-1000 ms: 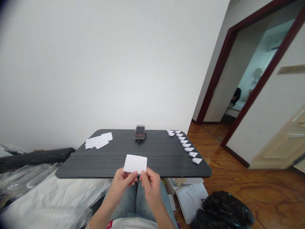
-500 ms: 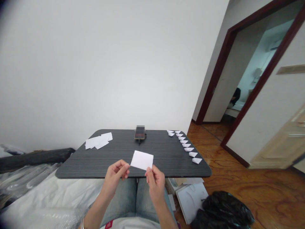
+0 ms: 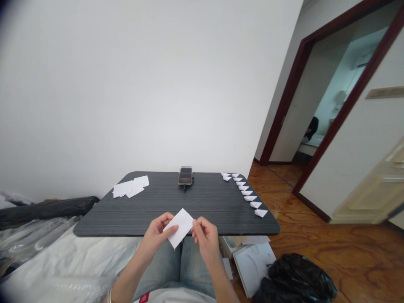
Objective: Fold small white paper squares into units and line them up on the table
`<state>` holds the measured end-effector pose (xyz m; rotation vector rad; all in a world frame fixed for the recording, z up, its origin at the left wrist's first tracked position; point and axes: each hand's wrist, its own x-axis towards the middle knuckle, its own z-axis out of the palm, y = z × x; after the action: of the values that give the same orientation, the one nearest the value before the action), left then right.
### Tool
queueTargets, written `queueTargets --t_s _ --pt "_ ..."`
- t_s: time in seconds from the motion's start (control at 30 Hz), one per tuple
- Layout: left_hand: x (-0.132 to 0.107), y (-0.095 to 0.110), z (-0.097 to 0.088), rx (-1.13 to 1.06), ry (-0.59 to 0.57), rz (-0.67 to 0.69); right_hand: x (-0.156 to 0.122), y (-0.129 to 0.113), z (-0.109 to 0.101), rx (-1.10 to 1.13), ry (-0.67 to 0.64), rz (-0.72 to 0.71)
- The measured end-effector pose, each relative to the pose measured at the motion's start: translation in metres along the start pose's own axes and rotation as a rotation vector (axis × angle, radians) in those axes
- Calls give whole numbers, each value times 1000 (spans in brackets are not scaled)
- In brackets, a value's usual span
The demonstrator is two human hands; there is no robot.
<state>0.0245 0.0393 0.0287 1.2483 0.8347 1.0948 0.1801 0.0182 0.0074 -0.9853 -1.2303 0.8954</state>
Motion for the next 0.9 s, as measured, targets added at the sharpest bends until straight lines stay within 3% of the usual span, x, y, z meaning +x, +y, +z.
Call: queueTargets --t_s 0.17,0.37,0.47,0.67,0.77,0.9 --pt "1 -4 1 -74 4 -23 1 3 0 61 142 -74" --pt "-6 7 9 -146 1 -32 -6 -5 4 -110 -28 -319" --pt "-9 8 13 -171 -22 -55 -6 -6 4 -180 -50 -401" --pt "-7 6 6 -162 179 160 -4 1 1 -72 8 -276" --pt "-7 6 1 -1 172 252 -3 4 2 13 46 -246" --pt "-8 10 1 221 79 345 -1 7 3 10 20 -263"
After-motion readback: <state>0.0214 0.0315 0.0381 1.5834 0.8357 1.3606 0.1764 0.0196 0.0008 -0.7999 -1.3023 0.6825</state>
